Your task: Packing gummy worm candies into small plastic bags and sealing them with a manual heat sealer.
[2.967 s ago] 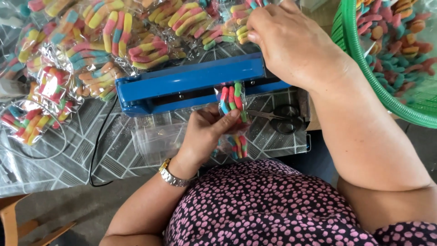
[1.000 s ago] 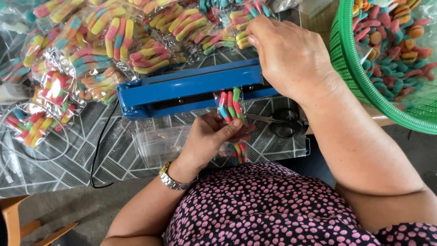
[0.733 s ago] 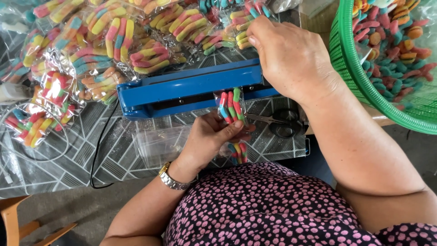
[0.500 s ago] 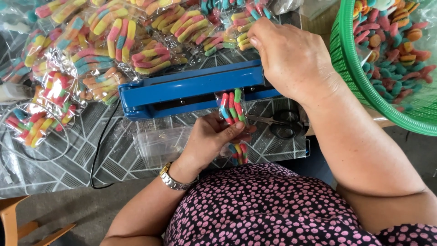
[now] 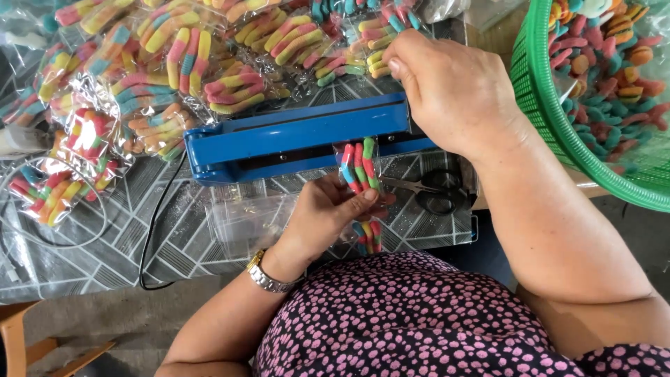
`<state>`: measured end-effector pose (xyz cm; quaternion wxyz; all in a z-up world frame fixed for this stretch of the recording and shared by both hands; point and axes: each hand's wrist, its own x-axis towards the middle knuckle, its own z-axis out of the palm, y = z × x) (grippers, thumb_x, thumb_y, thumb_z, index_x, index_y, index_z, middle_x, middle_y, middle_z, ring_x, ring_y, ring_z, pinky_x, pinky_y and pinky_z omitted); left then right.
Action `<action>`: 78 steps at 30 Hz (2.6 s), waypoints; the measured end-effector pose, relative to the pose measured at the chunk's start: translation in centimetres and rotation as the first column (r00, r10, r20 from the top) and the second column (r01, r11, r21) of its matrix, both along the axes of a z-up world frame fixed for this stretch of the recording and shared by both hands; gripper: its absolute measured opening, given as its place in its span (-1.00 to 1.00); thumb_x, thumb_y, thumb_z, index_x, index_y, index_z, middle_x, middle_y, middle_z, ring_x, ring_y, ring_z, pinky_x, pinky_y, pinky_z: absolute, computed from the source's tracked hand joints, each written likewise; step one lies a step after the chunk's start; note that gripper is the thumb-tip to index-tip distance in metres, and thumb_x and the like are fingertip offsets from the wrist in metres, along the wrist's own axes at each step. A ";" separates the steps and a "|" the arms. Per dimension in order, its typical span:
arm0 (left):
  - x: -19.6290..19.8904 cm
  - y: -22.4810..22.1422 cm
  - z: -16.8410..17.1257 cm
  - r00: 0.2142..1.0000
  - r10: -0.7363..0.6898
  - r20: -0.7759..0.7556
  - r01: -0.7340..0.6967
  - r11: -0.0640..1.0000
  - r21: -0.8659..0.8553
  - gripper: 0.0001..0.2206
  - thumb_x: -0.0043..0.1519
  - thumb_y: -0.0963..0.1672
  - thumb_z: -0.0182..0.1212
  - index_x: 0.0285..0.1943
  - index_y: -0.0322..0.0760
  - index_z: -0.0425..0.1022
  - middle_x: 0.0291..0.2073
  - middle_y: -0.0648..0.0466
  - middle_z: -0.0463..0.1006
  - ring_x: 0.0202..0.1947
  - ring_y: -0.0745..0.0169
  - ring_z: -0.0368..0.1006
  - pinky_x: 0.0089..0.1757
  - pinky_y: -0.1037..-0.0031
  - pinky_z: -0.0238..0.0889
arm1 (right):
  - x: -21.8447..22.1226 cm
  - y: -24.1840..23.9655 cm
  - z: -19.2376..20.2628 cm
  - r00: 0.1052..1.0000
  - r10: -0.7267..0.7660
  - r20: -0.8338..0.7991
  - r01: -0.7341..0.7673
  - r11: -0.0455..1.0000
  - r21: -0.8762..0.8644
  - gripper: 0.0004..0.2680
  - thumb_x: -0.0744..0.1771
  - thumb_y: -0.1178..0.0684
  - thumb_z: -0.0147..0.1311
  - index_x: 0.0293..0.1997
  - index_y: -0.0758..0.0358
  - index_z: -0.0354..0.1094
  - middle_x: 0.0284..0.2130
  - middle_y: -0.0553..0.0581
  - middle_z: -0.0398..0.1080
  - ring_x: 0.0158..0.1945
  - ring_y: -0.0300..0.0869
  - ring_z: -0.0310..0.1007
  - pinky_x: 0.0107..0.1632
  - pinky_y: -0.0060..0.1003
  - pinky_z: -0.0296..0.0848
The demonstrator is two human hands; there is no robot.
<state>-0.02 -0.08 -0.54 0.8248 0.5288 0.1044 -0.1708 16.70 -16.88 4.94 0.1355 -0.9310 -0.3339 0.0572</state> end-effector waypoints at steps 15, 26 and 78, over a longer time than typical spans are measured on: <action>0.2 0.1 0.6 1.000 -0.019 -0.023 0.019 0.999 0.036 -0.78 0.25 -0.18 0.26 -0.16 -0.60 0.65 -0.22 -0.17 0.72 -0.31 0.12 0.70 -0.32 0.52 0.62 | -0.1 -0.4 -1.0 0.998 -0.002 0.069 0.002 1.000 -0.001 -0.83 0.53 -0.07 -0.16 0.16 0.09 0.32 -0.31 0.13 0.49 -0.38 0.21 0.44 -0.41 0.24 0.35; 0.1 0.1 0.5 1.000 -0.021 0.000 0.020 0.999 0.047 -0.79 0.25 -0.18 0.27 -0.17 -0.58 0.65 -0.22 -0.17 0.72 -0.28 0.14 0.70 -0.30 0.56 0.61 | -0.2 -0.5 -1.2 0.996 -0.016 0.087 0.017 1.000 -0.005 -0.83 0.53 -0.08 -0.19 0.13 0.09 0.30 -0.39 0.11 0.43 -0.46 0.18 0.36 -0.46 0.22 0.29; 0.1 -0.7 0.5 1.000 0.014 -0.014 -0.013 0.996 0.083 -0.73 0.29 -0.12 0.20 -0.21 -0.54 0.64 -0.25 -0.19 0.73 -0.35 0.11 0.70 -0.30 0.44 0.64 | -1.1 1.2 2.1 0.994 -0.105 -0.044 0.101 0.992 -0.082 -0.75 0.56 -0.09 -0.30 0.05 0.22 0.31 -0.54 0.02 0.34 -0.58 -0.13 0.32 -0.49 -0.20 0.41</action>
